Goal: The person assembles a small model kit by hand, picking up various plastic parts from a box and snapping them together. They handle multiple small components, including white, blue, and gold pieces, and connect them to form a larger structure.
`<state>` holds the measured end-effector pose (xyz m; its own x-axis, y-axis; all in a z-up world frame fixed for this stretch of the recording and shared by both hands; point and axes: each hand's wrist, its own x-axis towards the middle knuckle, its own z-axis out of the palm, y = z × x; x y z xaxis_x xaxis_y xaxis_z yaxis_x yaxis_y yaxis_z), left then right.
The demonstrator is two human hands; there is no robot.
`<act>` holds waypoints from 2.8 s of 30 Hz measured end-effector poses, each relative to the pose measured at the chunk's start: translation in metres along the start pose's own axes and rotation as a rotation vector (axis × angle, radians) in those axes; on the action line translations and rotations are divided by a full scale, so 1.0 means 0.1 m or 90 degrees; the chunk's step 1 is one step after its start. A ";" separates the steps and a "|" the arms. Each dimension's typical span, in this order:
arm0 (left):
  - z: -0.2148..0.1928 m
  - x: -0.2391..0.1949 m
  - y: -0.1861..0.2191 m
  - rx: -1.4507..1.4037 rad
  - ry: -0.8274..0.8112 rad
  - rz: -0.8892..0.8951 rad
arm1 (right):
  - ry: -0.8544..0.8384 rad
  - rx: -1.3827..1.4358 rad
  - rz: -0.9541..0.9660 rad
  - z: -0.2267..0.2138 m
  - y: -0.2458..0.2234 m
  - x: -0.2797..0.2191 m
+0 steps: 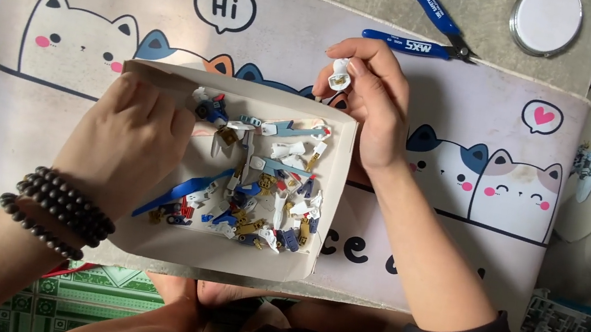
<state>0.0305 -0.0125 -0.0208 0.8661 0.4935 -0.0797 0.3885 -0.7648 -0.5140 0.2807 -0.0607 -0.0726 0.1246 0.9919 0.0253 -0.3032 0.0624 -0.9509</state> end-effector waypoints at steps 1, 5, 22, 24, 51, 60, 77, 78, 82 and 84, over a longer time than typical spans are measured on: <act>0.00 0.00 0.00 -0.006 -0.015 0.000 | -0.002 0.002 0.005 0.00 0.00 0.00; 0.02 0.00 0.03 0.008 -0.003 -0.010 | -0.003 -0.010 -0.003 -0.01 0.00 0.01; 0.18 -0.01 0.19 0.061 -0.081 0.035 | 0.012 0.057 0.024 -0.04 0.01 0.03; 0.18 -0.01 0.19 0.059 -0.078 0.033 | 0.013 0.063 0.024 -0.04 0.00 0.03; 0.26 -0.02 0.23 0.049 -0.090 0.037 | -0.022 0.057 0.013 -0.08 0.04 -0.02; 0.29 -0.01 0.26 0.066 -0.103 0.030 | -0.061 0.160 0.040 -0.06 0.00 0.01; 0.30 -0.02 0.25 0.057 -0.105 0.033 | -0.065 0.142 0.051 -0.07 0.01 0.00; 0.30 -0.01 0.25 0.059 -0.104 0.032 | -0.066 0.141 0.049 -0.06 0.01 0.01; 0.30 -0.01 0.24 0.050 -0.105 0.038 | -0.061 0.140 0.054 -0.06 0.01 0.00; 0.31 -0.01 0.25 0.040 -0.109 0.037 | -0.058 0.134 0.056 -0.06 0.01 0.00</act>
<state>0.0291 -0.0193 -0.0596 0.8185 0.5165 -0.2515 0.3144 -0.7692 -0.5564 0.2861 -0.0615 -0.0753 0.0058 0.9998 -0.0185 -0.5010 -0.0131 -0.8654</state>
